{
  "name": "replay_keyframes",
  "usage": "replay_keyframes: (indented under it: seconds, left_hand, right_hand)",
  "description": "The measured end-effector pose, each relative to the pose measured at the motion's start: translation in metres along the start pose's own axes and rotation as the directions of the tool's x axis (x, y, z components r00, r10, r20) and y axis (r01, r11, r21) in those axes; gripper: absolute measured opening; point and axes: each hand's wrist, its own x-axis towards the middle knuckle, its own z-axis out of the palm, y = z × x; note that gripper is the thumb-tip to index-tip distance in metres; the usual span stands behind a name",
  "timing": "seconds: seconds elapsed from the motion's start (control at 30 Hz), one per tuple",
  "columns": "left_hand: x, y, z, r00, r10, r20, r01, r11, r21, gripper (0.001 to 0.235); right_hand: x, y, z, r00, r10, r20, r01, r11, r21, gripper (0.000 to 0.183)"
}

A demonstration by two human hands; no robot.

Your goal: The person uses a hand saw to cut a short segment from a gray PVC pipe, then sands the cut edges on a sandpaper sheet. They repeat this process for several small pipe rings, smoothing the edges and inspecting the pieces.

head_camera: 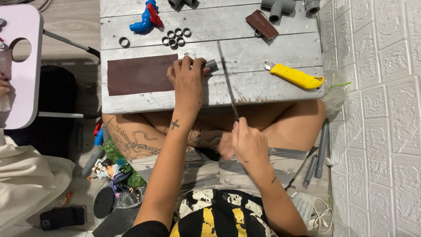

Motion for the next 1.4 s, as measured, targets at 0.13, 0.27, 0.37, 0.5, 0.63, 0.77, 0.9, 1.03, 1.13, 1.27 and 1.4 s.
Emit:
replay_keyframes:
  seconds: [0.13,0.27,0.37,0.5,0.63,0.77,0.9,1.03,1.13,1.27,1.4]
  left_hand:
    - [0.002,0.005,-0.002,1.0,-0.01,-0.027,0.009,0.999,-0.031,0.015]
    - [0.002,0.002,0.001,0.999,-0.008,-0.032,0.005,0.995,-0.097,0.017]
    - [0.002,0.001,-0.001,1.0,-0.01,-0.014,0.008,0.993,-0.119,0.019]
    - [0.004,0.002,-0.009,0.999,-0.006,0.037,0.011,0.99,-0.142,0.023]
    - [0.006,-0.002,-0.007,0.999,-0.006,0.052,0.014,0.989,-0.149,0.022]
    - [0.008,-0.006,-0.004,0.997,-0.009,0.079,0.02,0.989,-0.149,0.023]
    - [0.012,-0.002,-0.011,0.994,-0.009,0.112,0.027,0.987,-0.159,0.022]
    - [0.014,-0.006,-0.006,0.992,-0.008,0.124,0.029,0.985,-0.172,0.023]
    - [0.014,-0.008,-0.006,0.992,-0.019,0.127,0.044,0.979,-0.199,0.018]
    - [0.014,-0.008,-0.01,0.994,0.006,0.11,0.018,0.976,-0.218,0.019]
    - [0.014,-0.012,-0.004,0.996,0.03,0.08,-0.016,0.985,-0.171,0.017]
  right_hand:
    - [-0.005,0.006,0.004,1.0,-0.004,0.016,0.004,1.0,0.003,0.027]
    - [-0.005,0.001,0.005,0.999,-0.032,-0.017,0.032,0.999,0.025,0.026]
    - [-0.005,-0.001,0.007,0.998,-0.056,-0.04,0.057,0.998,0.022,0.025]
    - [-0.005,0.003,0.013,0.996,-0.052,-0.067,0.052,0.999,-0.009,0.024]
    - [-0.006,0.007,0.019,0.996,-0.043,-0.075,0.041,0.999,-0.02,0.022]
    - [-0.008,0.011,0.029,0.996,-0.051,-0.067,0.047,0.998,-0.052,0.021]
    - [-0.011,0.016,0.036,0.998,-0.034,-0.045,0.033,0.999,-0.042,0.02]
    - [-0.013,0.016,0.037,0.998,-0.035,-0.043,0.032,0.997,-0.077,0.02]
    - [-0.015,0.016,0.035,0.998,-0.04,-0.052,0.036,0.996,-0.077,0.02]
    - [-0.013,0.015,0.033,0.999,-0.017,-0.035,0.014,0.996,-0.084,0.022]
    - [-0.001,0.0,0.014,1.0,-0.022,0.007,0.021,0.999,0.043,0.028]
